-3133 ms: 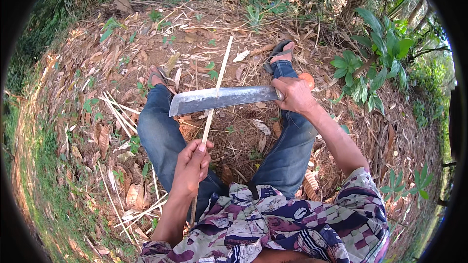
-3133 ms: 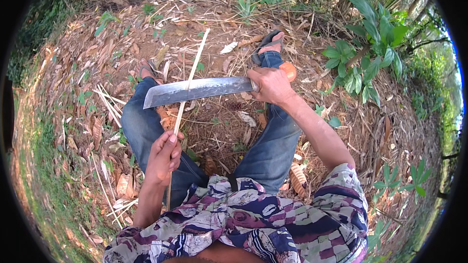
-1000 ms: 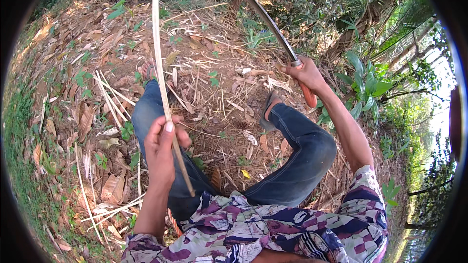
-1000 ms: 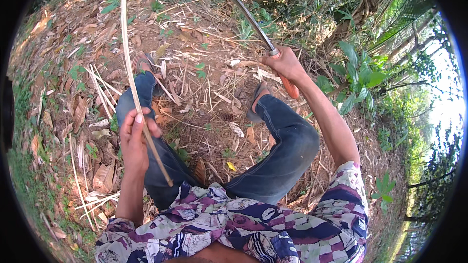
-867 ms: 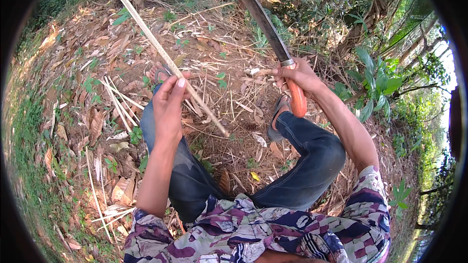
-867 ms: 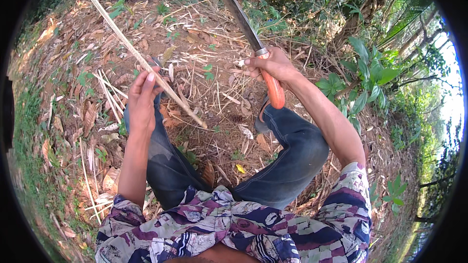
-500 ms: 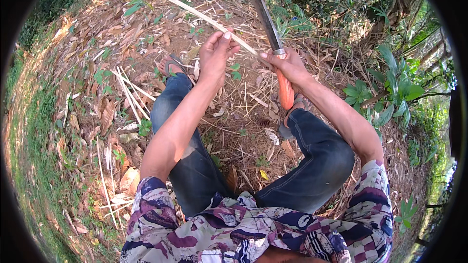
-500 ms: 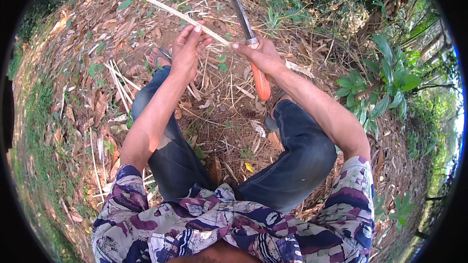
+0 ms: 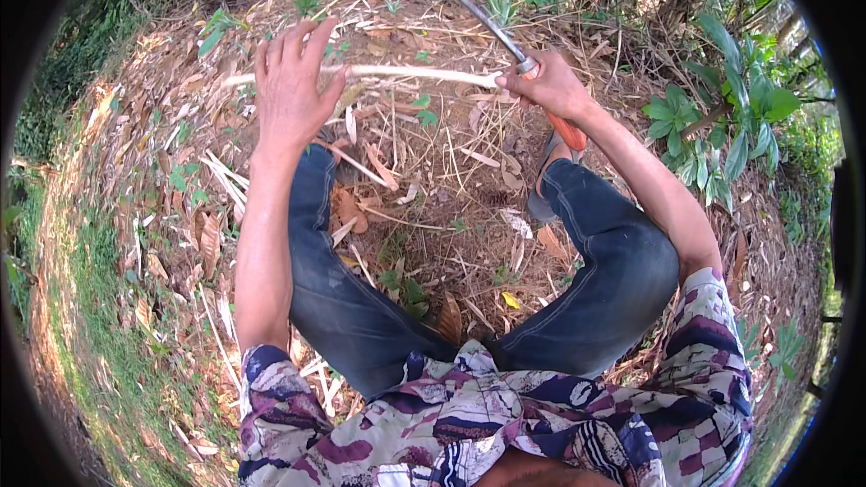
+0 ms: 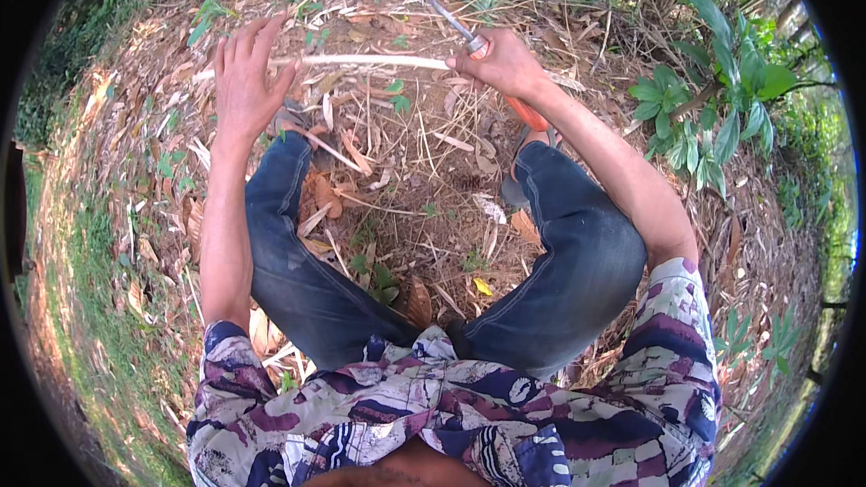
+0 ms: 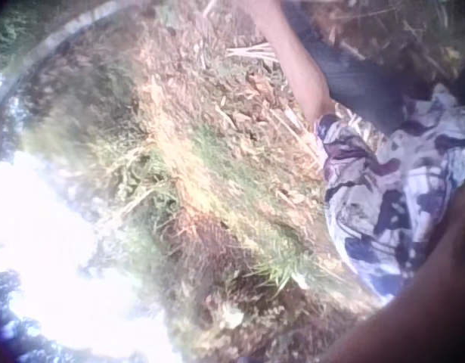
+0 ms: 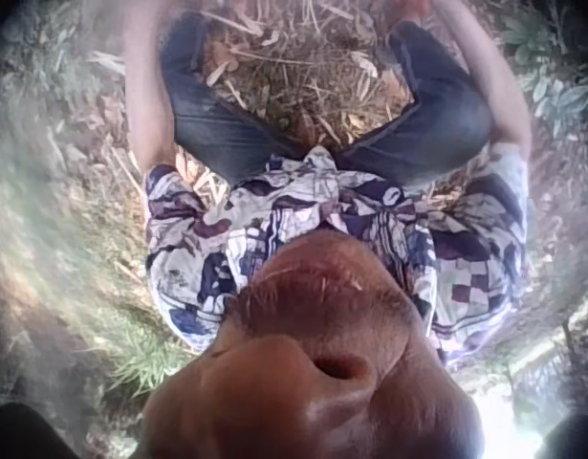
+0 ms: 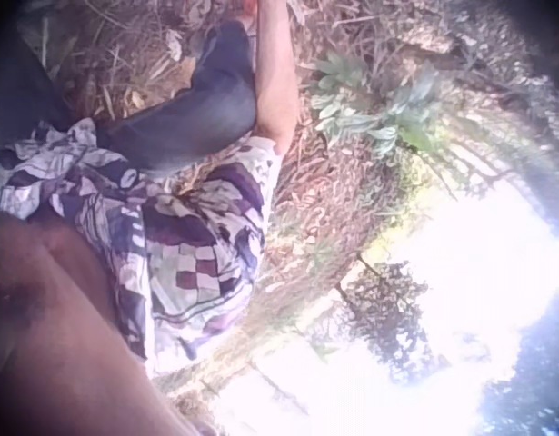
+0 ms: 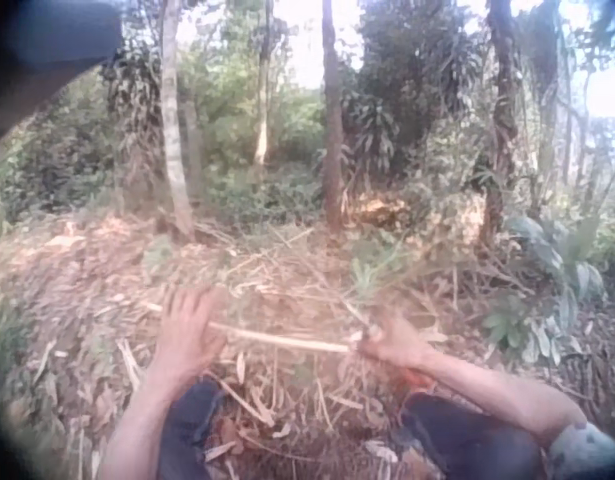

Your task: The person sits on the forest floor and uses a large machete to split long bamboo stalks into thin strips. They hold the stalks with one hand and repeatedly strike them with the machete to create uniform slivers, which are then placed on the ground.

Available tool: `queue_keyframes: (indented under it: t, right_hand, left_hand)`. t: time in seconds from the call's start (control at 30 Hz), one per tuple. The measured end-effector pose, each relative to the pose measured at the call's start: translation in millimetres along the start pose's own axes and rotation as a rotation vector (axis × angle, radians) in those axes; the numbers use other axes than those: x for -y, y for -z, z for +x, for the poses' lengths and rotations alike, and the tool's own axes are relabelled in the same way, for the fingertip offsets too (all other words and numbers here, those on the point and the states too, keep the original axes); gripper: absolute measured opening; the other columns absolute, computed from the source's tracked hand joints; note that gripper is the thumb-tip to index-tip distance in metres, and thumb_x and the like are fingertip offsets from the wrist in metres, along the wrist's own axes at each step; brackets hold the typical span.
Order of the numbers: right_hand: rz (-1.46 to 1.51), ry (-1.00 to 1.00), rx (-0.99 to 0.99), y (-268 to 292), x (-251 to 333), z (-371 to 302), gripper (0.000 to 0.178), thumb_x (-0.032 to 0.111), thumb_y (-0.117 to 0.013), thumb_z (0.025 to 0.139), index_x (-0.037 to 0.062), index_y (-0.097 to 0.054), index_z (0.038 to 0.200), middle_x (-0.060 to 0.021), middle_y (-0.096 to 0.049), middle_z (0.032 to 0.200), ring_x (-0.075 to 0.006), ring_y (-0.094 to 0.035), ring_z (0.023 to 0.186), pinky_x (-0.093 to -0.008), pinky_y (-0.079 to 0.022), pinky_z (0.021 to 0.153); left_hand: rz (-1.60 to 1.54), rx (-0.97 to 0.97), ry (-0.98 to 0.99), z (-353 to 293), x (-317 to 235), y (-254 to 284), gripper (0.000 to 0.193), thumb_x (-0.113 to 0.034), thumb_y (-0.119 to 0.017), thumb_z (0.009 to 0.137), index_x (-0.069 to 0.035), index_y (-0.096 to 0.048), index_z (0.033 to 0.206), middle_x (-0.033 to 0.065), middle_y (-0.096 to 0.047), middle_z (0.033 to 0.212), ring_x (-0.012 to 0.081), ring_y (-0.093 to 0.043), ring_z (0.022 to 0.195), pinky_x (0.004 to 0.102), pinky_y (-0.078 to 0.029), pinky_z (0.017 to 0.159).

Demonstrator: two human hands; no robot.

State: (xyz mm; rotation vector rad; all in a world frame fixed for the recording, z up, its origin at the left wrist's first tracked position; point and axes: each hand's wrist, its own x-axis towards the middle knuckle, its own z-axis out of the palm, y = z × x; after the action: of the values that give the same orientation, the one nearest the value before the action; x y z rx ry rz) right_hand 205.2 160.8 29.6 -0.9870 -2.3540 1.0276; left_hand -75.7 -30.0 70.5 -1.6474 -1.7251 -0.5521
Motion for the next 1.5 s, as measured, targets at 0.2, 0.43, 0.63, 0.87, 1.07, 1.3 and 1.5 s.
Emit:
queue_keyframes:
  t: [0.2, 0.43, 0.63, 0.87, 1.07, 1.3, 1.5]
  right_hand:
    - [-0.271, 0.044, -0.041, 21.5, 15.0, -3.6, 0.035, 0.034, -0.074, 0.077, 0.0018, -0.061, 0.086, -0.0069, -0.062, 0.072, -0.0126, -0.060, 0.062, -0.0303, -0.048, 0.060]
    - [-0.474, 0.289, -0.325, 40.8, -1.3, 1.1, 0.041, 0.040, -0.074, 0.073, 0.0047, -0.063, 0.090, -0.0108, -0.062, 0.070, -0.0222, -0.063, 0.068, -0.0391, -0.049, 0.065]
    - [-0.616, 0.139, -0.278, 30.0, 23.9, -8.4, 0.024, 0.023, -0.063, 0.080, 0.0059, -0.055, 0.095, -0.0102, -0.059, 0.061, -0.0231, -0.061, 0.052, -0.0388, -0.052, 0.053]
    - [-0.778, 0.339, -0.042, -15.9, 28.4, -18.5, 0.025, 0.013, -0.058, 0.076, 0.0030, -0.048, 0.096, -0.0158, -0.062, 0.068, -0.0350, -0.064, 0.064, -0.0465, -0.051, 0.058]
    - [-0.773, 0.336, -0.079, -13.7, 20.1, -4.5, 0.027, 0.013, -0.062, 0.070, 0.0077, -0.049, 0.093, -0.0159, -0.060, 0.064, -0.0361, -0.062, 0.061, -0.0486, -0.049, 0.056]
    - [-0.785, 0.311, -0.154, 8.7, 10.0, 9.0, 0.023, 0.014, -0.062, 0.069, 0.0094, -0.052, 0.089, -0.0149, -0.060, 0.063, -0.0365, -0.061, 0.061, -0.0495, -0.047, 0.056]
    - [-0.816, 0.242, -0.186, 28.1, -1.3, 23.2, 0.022, 0.017, -0.058, 0.071, 0.0113, -0.057, 0.092, -0.0164, -0.062, 0.069, -0.0351, -0.064, 0.068, -0.0480, -0.050, 0.064]
  left_hand:
    - [-0.350, 0.579, 0.317, -19.1, 26.0, -4.8, 0.034, -0.035, -0.054, 0.090, -0.008, -0.060, 0.110, 0.0162, -0.062, 0.095, 0.0330, -0.059, 0.091, 0.0431, -0.044, 0.082]
    - [-0.507, 0.710, 0.285, -33.4, 7.7, -13.6, 0.033, -0.034, -0.052, 0.092, -0.003, -0.062, 0.095, 0.0171, -0.060, 0.075, 0.0321, -0.058, 0.071, 0.0401, -0.043, 0.066]
    - [-0.705, 0.473, 0.490, -50.3, 9.5, -69.0, 0.028, -0.028, -0.048, 0.095, -0.003, -0.055, 0.083, -0.0023, -0.040, 0.057, 0.0070, -0.038, 0.050, 0.0273, -0.030, 0.047]
    - [-1.334, 0.583, 0.915, -10.2, -48.8, -57.0, 0.021, -0.026, -0.045, 0.096, -0.008, -0.054, 0.092, -0.0084, -0.034, 0.056, 0.0014, -0.026, 0.042, 0.0193, -0.019, 0.036]
    - [-1.394, 0.543, 0.955, -7.4, -65.4, -43.6, 0.017, -0.021, -0.043, 0.096, -0.007, -0.053, 0.096, -0.0100, -0.032, 0.058, 0.0005, -0.024, 0.043, 0.0185, -0.016, 0.037]
    - [-1.481, 0.588, 0.991, -1.2, -73.1, -35.1, 0.017, -0.018, -0.043, 0.095, -0.007, -0.055, 0.096, -0.0068, -0.038, 0.062, 0.0024, -0.027, 0.047, 0.0205, -0.019, 0.040]
    - [-1.559, 0.612, 0.964, -6.6, -71.6, -26.9, 0.017, -0.016, -0.040, 0.096, -0.007, -0.054, 0.097, -0.0074, -0.036, 0.061, 0.0023, -0.026, 0.046, 0.0204, -0.018, 0.040]
